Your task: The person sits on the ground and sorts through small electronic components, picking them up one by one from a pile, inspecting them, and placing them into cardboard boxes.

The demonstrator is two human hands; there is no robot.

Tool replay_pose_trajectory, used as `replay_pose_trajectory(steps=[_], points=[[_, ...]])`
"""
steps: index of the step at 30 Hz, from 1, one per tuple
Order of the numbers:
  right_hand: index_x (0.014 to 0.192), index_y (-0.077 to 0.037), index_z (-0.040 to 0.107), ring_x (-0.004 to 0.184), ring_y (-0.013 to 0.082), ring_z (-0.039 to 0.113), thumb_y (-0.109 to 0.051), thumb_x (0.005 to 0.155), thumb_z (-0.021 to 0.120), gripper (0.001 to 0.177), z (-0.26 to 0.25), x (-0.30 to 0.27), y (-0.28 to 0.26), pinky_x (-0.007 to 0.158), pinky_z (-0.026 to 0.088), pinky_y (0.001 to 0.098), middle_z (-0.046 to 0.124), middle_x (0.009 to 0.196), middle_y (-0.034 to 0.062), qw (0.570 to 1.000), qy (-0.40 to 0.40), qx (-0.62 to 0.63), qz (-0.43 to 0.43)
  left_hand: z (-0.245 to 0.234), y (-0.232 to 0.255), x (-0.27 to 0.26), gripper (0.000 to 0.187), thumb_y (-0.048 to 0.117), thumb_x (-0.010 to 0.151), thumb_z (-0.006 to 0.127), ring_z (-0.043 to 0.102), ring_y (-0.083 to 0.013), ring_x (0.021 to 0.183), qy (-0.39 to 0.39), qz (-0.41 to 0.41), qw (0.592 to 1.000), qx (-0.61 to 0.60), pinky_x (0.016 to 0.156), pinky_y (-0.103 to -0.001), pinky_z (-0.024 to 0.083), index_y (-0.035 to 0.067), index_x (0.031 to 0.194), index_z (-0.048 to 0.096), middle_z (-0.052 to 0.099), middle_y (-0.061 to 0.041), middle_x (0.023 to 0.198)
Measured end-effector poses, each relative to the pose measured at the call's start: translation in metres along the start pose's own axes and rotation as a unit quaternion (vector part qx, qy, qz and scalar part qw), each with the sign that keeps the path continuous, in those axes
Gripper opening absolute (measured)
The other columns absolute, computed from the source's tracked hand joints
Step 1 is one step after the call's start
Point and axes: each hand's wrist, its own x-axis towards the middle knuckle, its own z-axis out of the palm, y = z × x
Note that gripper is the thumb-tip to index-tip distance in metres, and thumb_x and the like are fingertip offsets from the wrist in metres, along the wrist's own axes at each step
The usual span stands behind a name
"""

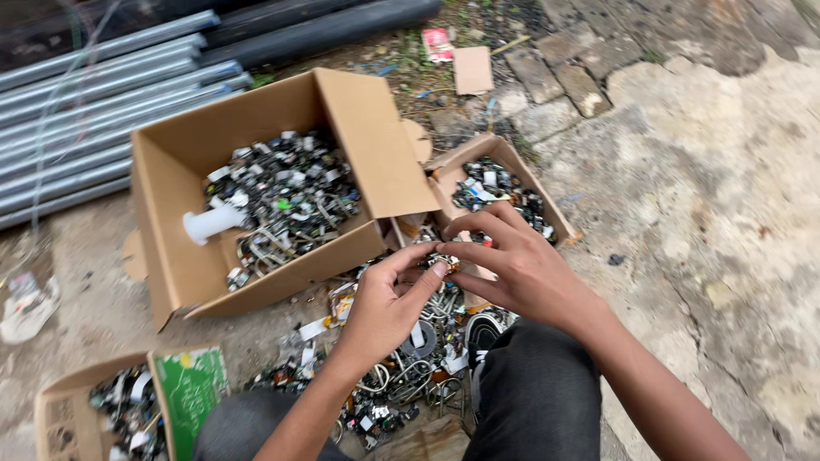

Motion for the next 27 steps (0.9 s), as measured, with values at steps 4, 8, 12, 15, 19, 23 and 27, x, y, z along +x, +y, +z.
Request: replay_pose_trajectory(steps=[4,8,12,15,19,23,27], points=[[0.109,-0.014,0.074,0.095,0.0316,0.059,-0.015,0.086,0.080,0.024,0.009,-0.030,0.054,0.081,0.053,0.0419,0.066,0.112,0.0087,0.994,0.049,0.015,0.094,0.034,-0.025,0.054,0.043,0.022,0.096,0.069,0.074,-0.0195,0.083,-0.049,-0.009,0.998,0.048,0.072,-0.031,0.063,0.001,0.133,0.066,0.078,-0.019,0.101],[0.109,-0.010,0.074,0.092,0.0319,0.058,-0.015,0.083,0.081,0.027,0.040,-0.069,0.108,0.084,0.052,0.0470,0.063,0.111,0.0120,0.983,0.038,0.054,0.170,0.074,-0.072,0.099,0.053,0.022,0.096,0.065,0.077,-0.0261,0.084,-0.083,-0.051,0.991,0.096,0.069,-0.037,0.062,-0.004,0.141,0.057,0.077,-0.023,0.100],[0.108,-0.014,0.076,0.092,0.0244,0.055,-0.025,0.084,0.083,0.027,0.095,-0.109,0.166,0.086,0.051,0.0400,0.060,0.108,0.0069,0.961,0.020,0.038,0.272,0.098,-0.104,0.125,0.067,0.020,0.095,0.062,0.074,-0.0392,0.102,-0.097,-0.126,0.977,0.143,0.079,-0.048,0.062,-0.009,0.151,0.040,0.073,-0.030,0.114],[0.108,-0.015,0.074,0.092,0.0230,0.054,-0.030,0.084,0.082,0.029,0.151,-0.140,0.210,0.088,0.051,0.0384,0.058,0.110,0.0031,0.953,0.024,0.032,0.301,0.106,-0.150,0.131,0.057,0.014,0.098,0.059,0.073,-0.0365,0.099,-0.092,-0.218,0.966,0.107,0.070,-0.040,0.067,-0.008,0.149,0.045,0.069,-0.031,0.117],[0.108,-0.014,0.074,0.095,0.0276,0.058,-0.030,0.082,0.084,0.032,0.219,-0.170,0.247,0.091,0.051,0.0411,0.057,0.109,0.0058,0.948,-0.010,0.016,0.316,0.103,-0.205,0.123,0.045,0.020,0.096,0.063,0.075,-0.0379,0.097,-0.113,-0.213,0.961,0.135,0.067,-0.041,0.064,-0.006,0.133,0.062,0.073,-0.025,0.111],[0.112,-0.018,0.074,0.102,0.0251,0.058,-0.027,0.081,0.084,0.034,0.269,-0.192,0.259,0.088,0.056,0.0378,0.055,0.110,0.0034,0.923,-0.098,-0.061,0.366,0.087,-0.218,0.116,0.036,0.019,0.095,0.064,0.077,-0.0354,0.091,-0.083,-0.222,0.963,0.125,0.067,-0.040,0.065,-0.003,0.122,0.071,0.075,-0.024,0.105],[0.115,-0.024,0.074,0.105,0.0232,0.055,-0.033,0.081,0.083,0.037,0.292,-0.205,0.267,0.083,0.061,0.0333,0.052,0.110,0.0003,0.909,-0.148,-0.146,0.361,0.066,-0.213,0.115,0.029,0.020,0.090,0.066,0.078,-0.0334,0.083,-0.039,-0.192,0.970,0.142,0.068,-0.042,0.061,0.004,0.112,0.077,0.079,-0.019,0.097]])
